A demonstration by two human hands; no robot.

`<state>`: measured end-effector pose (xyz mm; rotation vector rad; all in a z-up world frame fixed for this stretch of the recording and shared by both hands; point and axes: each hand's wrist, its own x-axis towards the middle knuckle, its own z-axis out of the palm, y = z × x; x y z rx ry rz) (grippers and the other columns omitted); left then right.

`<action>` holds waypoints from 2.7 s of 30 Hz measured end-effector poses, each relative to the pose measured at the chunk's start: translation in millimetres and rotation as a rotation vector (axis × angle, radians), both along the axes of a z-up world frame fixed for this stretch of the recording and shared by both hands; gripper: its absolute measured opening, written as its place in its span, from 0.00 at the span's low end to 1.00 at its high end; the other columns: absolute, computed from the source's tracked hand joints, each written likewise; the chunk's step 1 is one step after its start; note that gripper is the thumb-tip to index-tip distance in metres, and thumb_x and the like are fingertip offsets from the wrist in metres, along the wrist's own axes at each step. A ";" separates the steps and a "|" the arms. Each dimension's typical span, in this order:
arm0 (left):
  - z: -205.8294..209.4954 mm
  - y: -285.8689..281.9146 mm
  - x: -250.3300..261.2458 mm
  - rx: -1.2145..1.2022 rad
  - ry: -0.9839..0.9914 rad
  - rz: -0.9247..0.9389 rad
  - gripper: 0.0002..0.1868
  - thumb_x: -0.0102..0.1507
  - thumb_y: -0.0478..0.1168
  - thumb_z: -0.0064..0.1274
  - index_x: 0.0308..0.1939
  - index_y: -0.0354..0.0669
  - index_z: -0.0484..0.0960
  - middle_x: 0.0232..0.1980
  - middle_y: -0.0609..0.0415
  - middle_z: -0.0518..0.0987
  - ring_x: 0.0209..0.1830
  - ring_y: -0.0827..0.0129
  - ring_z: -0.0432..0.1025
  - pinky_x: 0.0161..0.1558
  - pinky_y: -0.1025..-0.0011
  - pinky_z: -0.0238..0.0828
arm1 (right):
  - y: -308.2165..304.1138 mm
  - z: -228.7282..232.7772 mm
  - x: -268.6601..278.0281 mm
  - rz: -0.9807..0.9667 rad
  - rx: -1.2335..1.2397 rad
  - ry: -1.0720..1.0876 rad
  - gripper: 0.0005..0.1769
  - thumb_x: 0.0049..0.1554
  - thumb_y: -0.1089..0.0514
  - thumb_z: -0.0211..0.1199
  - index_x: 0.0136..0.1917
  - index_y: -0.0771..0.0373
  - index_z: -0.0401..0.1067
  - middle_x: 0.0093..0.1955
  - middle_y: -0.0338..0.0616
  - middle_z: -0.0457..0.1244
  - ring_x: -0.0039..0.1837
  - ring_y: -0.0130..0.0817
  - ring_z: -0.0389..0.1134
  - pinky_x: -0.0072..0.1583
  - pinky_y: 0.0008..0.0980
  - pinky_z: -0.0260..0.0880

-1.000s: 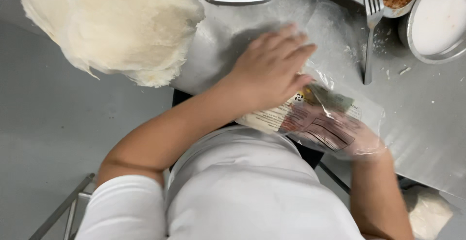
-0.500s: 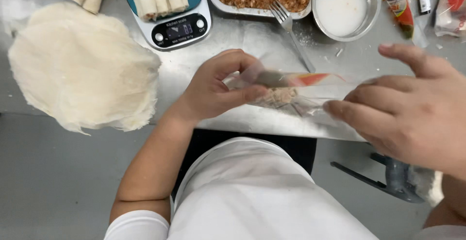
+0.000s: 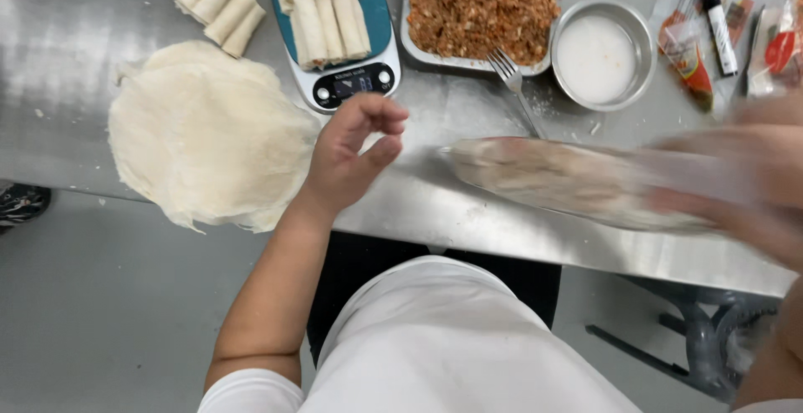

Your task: The person places meat filling on a wrapper with a fork, rolls the wrapper to create a spring roll, and then places several finished spring rolls into a plastic bag while weighing them on a kitchen scale.

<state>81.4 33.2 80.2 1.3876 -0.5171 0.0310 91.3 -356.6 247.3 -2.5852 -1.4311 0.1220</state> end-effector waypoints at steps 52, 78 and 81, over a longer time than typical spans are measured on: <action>-81.4 -63.1 -106.0 0.434 0.986 -0.142 0.19 0.62 0.55 0.61 0.39 0.43 0.83 0.26 0.47 0.84 0.19 0.63 0.80 0.18 0.73 0.77 | 165.5 -221.4 -58.1 -0.141 0.355 -0.010 0.31 0.72 0.53 0.43 0.72 0.87 0.57 0.59 0.63 0.63 0.73 0.47 0.60 0.74 0.26 0.53; -45.3 -86.6 -66.7 1.194 -0.278 -0.685 0.30 0.63 0.68 0.39 0.62 0.64 0.81 0.75 0.45 0.66 0.76 0.44 0.55 0.73 0.43 0.47 | 105.4 -102.6 17.4 -0.653 0.111 0.215 0.18 0.67 0.47 0.58 0.39 0.58 0.70 0.33 0.45 0.60 0.39 0.47 0.62 0.44 0.44 0.59; -56.8 -86.9 -70.4 0.932 -0.339 -0.540 0.27 0.66 0.65 0.40 0.59 0.60 0.82 0.62 0.57 0.80 0.66 0.56 0.69 0.60 0.53 0.63 | 199.8 -126.5 76.2 -0.526 -0.044 0.419 0.32 0.56 0.69 0.54 0.72 0.48 0.69 0.62 0.40 0.69 0.57 0.43 0.70 0.47 0.46 0.70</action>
